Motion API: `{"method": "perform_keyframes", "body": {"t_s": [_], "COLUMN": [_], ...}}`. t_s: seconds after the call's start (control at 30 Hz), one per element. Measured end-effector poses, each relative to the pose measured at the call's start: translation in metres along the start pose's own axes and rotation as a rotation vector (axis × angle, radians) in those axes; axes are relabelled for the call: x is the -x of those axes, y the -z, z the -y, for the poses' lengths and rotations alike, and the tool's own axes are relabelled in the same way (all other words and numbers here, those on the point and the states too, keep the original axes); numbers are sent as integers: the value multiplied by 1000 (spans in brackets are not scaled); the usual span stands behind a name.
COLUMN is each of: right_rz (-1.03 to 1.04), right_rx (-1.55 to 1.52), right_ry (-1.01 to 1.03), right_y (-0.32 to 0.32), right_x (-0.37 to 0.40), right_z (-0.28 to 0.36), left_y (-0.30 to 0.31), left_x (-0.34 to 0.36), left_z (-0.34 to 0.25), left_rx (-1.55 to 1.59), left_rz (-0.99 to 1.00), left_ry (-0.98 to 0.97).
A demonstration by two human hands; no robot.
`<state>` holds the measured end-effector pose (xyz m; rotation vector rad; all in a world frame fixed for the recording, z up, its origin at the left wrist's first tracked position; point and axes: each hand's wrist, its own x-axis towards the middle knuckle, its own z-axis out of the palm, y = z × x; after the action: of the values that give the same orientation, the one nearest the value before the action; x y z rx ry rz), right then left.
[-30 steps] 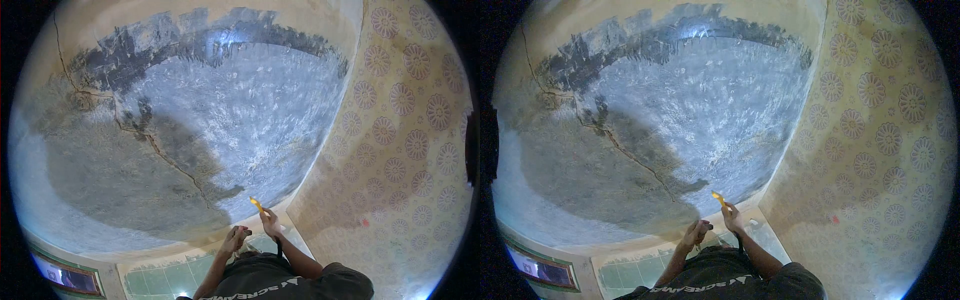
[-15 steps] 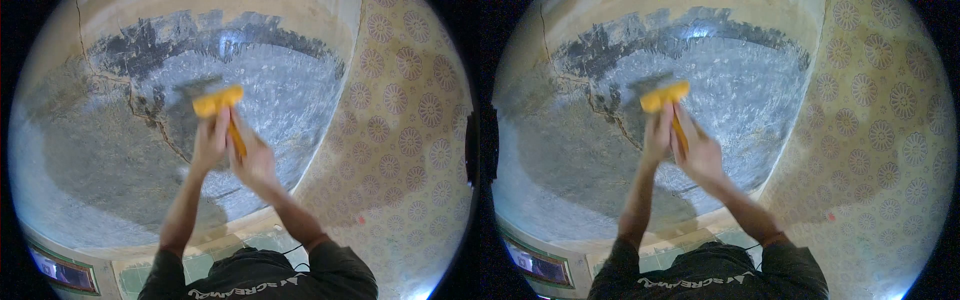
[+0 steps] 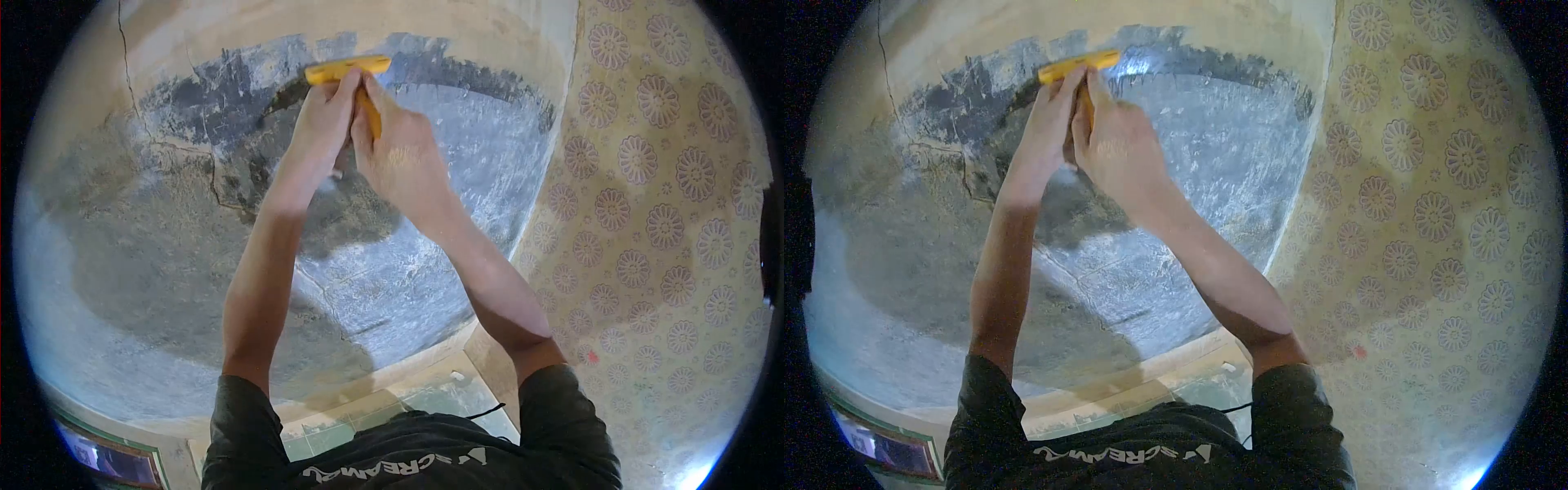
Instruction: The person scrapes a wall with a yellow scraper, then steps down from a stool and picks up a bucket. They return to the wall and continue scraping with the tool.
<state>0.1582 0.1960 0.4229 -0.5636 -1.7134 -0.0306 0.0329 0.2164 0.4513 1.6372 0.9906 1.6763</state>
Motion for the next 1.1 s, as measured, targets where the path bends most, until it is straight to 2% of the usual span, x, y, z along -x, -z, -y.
{"method": "perform_keyframes", "body": {"t_s": [0.1,0.23,0.3,0.33,0.4,0.5,0.6,0.63,0.73,0.8,0.83,0.9,1.03,1.1], "right_rz": [15,-2,54,52,-76,-28,-71,-73,-48,120,119,-40,17,61], "right_rx": [-35,-76,-47,-47,-116,-67,-165,-165,-174,-84,-84,-194,-154,-176], "right_ry": [-65,-33,-80,-79,-41,7,-4,-6,2,-144,-145,10,2,-11], "right_y": [0,2,2,2,4,5,0,3,13,15,12,6,11,6], "right_x": [-11,-1,-4,-8,-19,0,-16,-20,-17,-8,-14,-28,-20,-11], "right_z": [9,6,10,10,11,9,9,9,11,16,15,12,13,16], "left_y": [-1,-4,-10,-9,-10,-8,-3,1,-4,-1,0,1,0,4], "left_x": [-7,0,-3,-5,-11,11,-4,-22,-9,-9,-13,-12,-7,4], "left_z": [-11,1,-3,-6,-22,-11,-20,-13,-14,-15,-15,-19,-22,-16], "left_rx": [79,108,68,67,98,64,62,114,123,62,100,133,70,-53], "left_rz": [-10,26,-134,-133,-45,-66,-56,20,-38,-27,-45,-68,-75,-93], "left_ry": [20,-33,-110,-111,-6,-52,-22,-37,32,16,-5,-15,24,-149]}}
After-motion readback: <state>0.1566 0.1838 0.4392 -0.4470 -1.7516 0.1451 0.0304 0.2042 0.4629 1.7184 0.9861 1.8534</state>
